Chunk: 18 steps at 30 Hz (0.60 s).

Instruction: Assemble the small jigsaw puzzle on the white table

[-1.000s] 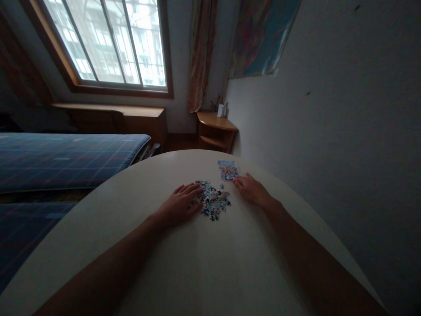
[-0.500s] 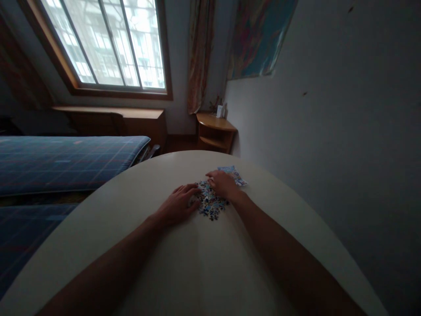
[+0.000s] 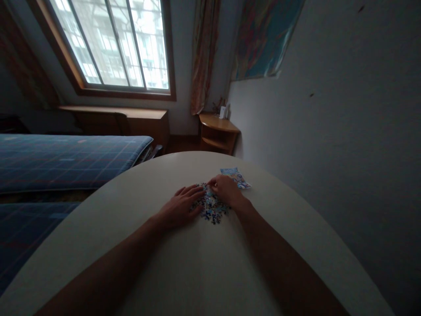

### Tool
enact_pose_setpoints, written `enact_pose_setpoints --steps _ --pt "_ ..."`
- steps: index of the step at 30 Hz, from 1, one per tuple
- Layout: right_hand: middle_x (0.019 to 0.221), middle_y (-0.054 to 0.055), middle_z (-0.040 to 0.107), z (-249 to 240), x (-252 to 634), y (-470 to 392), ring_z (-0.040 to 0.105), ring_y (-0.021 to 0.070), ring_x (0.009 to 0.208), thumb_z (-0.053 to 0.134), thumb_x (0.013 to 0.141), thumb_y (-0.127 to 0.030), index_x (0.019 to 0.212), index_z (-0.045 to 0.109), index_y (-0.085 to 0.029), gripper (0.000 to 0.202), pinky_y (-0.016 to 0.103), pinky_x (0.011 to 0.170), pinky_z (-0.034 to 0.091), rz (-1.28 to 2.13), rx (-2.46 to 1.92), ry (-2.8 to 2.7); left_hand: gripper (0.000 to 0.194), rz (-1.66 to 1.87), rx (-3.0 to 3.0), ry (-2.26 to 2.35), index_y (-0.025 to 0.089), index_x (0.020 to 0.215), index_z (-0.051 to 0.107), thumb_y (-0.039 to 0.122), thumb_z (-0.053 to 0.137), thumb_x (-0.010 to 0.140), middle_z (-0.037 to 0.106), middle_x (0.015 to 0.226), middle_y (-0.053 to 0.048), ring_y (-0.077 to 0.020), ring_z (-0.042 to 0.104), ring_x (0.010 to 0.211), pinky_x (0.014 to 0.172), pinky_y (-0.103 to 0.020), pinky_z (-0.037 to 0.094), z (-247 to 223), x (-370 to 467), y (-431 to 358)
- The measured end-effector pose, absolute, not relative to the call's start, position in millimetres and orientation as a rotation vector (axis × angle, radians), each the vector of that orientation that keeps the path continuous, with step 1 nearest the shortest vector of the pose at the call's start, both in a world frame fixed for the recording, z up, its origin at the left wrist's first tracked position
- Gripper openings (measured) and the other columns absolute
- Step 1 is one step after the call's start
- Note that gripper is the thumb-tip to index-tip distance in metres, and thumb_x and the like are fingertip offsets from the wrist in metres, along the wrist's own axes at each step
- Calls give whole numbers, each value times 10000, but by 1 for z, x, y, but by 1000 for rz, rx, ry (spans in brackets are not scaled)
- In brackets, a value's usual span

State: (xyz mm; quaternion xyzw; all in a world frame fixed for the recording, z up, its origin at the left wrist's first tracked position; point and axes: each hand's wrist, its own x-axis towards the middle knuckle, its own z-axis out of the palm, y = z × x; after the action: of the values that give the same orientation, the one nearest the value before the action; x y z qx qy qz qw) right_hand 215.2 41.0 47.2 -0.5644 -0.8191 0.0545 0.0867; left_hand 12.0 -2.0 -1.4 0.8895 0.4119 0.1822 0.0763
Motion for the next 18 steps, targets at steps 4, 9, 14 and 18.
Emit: enact_pose_setpoints --steps 4,9,14,18 --pt "1140 152 717 54 210 33 670 253 1029 503 935 -234 1065 767 -187 299 327 896 488 111 -1712 -2492 490 573 2673 1240 264 1437 482 422 487 973 473 1512 -63 -266 377 1426 1188 -505 285 -1 10 -2" --pt "1057 145 735 64 206 28 684 241 962 592 861 -238 966 772 -160 223 288 811 504 142 -1708 -2588 443 613 2677 1239 247 1380 528 368 517 954 517 1460 -74 -266 436 1373 1168 -481 327 3 10 -5" --pt "1188 124 699 62 203 30 666 230 1019 485 918 -221 1183 707 -196 346 303 848 506 110 -1663 -2568 408 645 2667 1219 266 1341 554 336 531 939 560 1402 -65 -264 485 1318 1153 -468 351 3 12 -4" --pt "1359 53 611 51 200 35 581 231 1180 475 927 -193 1346 599 -297 449 333 965 472 76 -1576 -2571 407 642 2666 1226 267 1341 552 344 525 943 554 1409 -60 -265 474 1326 1151 -476 353 2 13 -3"
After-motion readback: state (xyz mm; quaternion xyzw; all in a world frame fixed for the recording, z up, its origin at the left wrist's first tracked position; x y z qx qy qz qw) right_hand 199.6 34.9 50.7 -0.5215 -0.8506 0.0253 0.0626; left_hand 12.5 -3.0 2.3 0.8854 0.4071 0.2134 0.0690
